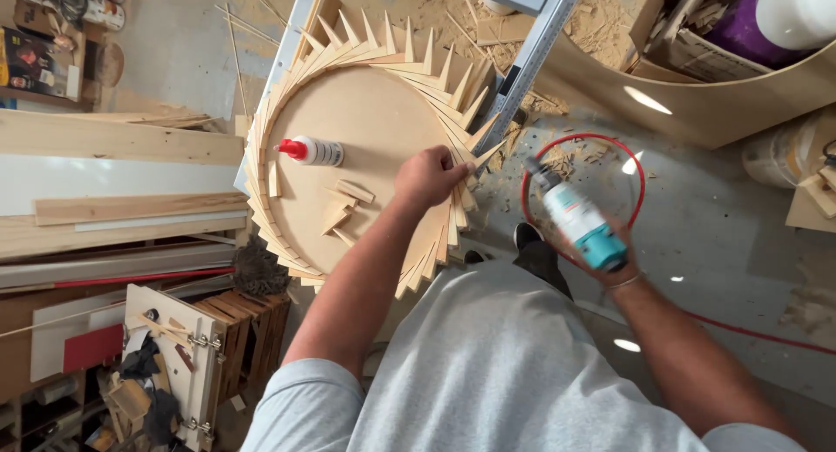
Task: Assembling a circular wooden decorative piece by gluing and nailing small wooden slats
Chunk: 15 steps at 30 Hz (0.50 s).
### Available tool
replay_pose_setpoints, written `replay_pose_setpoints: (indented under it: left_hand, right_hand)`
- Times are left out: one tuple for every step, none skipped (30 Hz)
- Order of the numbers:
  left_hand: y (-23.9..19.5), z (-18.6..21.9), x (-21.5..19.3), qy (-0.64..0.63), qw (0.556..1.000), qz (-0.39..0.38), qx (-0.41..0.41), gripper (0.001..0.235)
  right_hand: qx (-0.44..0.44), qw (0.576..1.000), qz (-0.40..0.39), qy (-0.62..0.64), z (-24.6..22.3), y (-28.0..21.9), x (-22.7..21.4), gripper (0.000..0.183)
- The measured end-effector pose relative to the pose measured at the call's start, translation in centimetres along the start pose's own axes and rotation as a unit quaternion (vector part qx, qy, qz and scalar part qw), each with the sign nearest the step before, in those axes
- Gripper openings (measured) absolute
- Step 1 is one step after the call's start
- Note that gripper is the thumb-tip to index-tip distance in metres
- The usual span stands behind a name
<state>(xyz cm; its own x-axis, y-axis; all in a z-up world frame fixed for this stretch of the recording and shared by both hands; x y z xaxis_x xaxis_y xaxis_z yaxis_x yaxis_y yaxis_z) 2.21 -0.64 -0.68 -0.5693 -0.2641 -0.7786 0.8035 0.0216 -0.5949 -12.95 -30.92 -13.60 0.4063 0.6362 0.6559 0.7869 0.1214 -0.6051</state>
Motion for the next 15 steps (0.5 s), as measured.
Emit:
replay_pose_setpoints:
  left_hand:
    - [0.3, 0.2, 0.2, 0.002, 1.000, 0.002, 0.000, 0.046]
    - [0.4, 0.0, 0.4, -0.004, 1.000, -0.001, -0.001, 0.046]
    - [0.4, -0.2, 0.6, -0.011, 1.000, -0.004, -0.002, 0.047]
    - [0.5, -0.2, 0.6, -0.006, 1.000, -0.006, -0.005, 0.047]
    - [0.5, -0.1, 0.5, -0.004, 1.000, -0.001, -0.005, 0.045]
    - [0.7, 0.2, 0.3, -0.003, 1.000, 0.004, -0.002, 0.044]
    - [0.6, -0.1, 0.6, 0.001, 1.000, 0.002, -0.002, 0.044]
    - [0.7, -0.2, 0.8, -0.001, 1.000, 0.003, -0.003, 0.045]
    - [0.8, -0.4, 0.9, -0.003, 1.000, 0.003, -0.003, 0.045]
    - [0.8, -0.3, 0.8, -0.002, 1.000, 0.001, -0.004, 0.045]
    - [0.8, -0.3, 0.8, -0.003, 1.000, 0.000, -0.004, 0.045]
    - [0.9, -0.2, 0.8, -0.005, 1.000, 0.000, -0.002, 0.045]
    - [0.8, -0.2, 0.8, -0.004, 1.000, -0.002, -0.003, 0.045]
    - [0.7, -0.2, 0.6, -0.007, 1.000, -0.005, -0.003, 0.045]
    - [0.7, -0.1, 0.5, -0.011, 1.000, -0.008, -0.003, 0.045]
  right_hand:
    - [-0.001, 1.000, -0.002, 0.002, 0.7, -0.1, 0.3, 0.019]
    - [-0.198, 0.941, -0.037, -0.274, 0.4, -0.7, 1.4, 0.026]
    - [-0.371, 0.769, -0.069, -0.516, 0.9, -1.7, 3.1, 0.034]
    - [-0.369, 0.773, -0.070, -0.512, 1.7, -1.3, 3.3, 0.034]
    - [-0.395, 0.761, -0.084, -0.508, 2.4, -1.1, 3.7, 0.028]
    - [-0.422, 0.746, -0.096, -0.505, 2.9, -0.9, 4.0, 0.024]
    - [-0.422, 0.748, -0.094, -0.503, 3.3, -0.6, 3.6, 0.024]
    - [-0.415, 0.768, -0.112, -0.475, 3.4, -0.2, 3.3, 0.023]
    - [-0.407, 0.787, -0.131, -0.445, 3.5, 0.3, 3.0, 0.022]
    - [-0.406, 0.788, -0.130, -0.444, 3.2, 0.4, 3.5, 0.022]
    - [-0.404, 0.794, -0.140, -0.433, 3.0, 0.4, 4.0, 0.025]
    - [-0.402, 0.799, -0.149, -0.422, 2.6, 0.5, 4.5, 0.029]
    - [-0.400, 0.800, -0.148, -0.422, 3.0, 0.8, 4.1, 0.029]
    - [-0.413, 0.782, -0.150, -0.443, 3.2, 1.2, 3.9, 0.027]
    - [-0.425, 0.763, -0.151, -0.463, 3.4, 1.5, 3.7, 0.027]
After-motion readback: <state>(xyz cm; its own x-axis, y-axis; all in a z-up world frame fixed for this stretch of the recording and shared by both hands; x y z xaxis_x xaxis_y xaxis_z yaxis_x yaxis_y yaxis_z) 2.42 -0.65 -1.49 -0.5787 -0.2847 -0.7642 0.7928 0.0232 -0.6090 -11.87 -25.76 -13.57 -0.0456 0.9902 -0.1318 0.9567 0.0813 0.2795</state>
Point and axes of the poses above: each hand's wrist, its own y-axis towards the middle knuckle, its own x-axis out of the palm, z = x × y, the point moved 4 cm from there along y, towards the middle knuckle, and after that the axes turned 9 degrees about y, right-handed, at the moved point
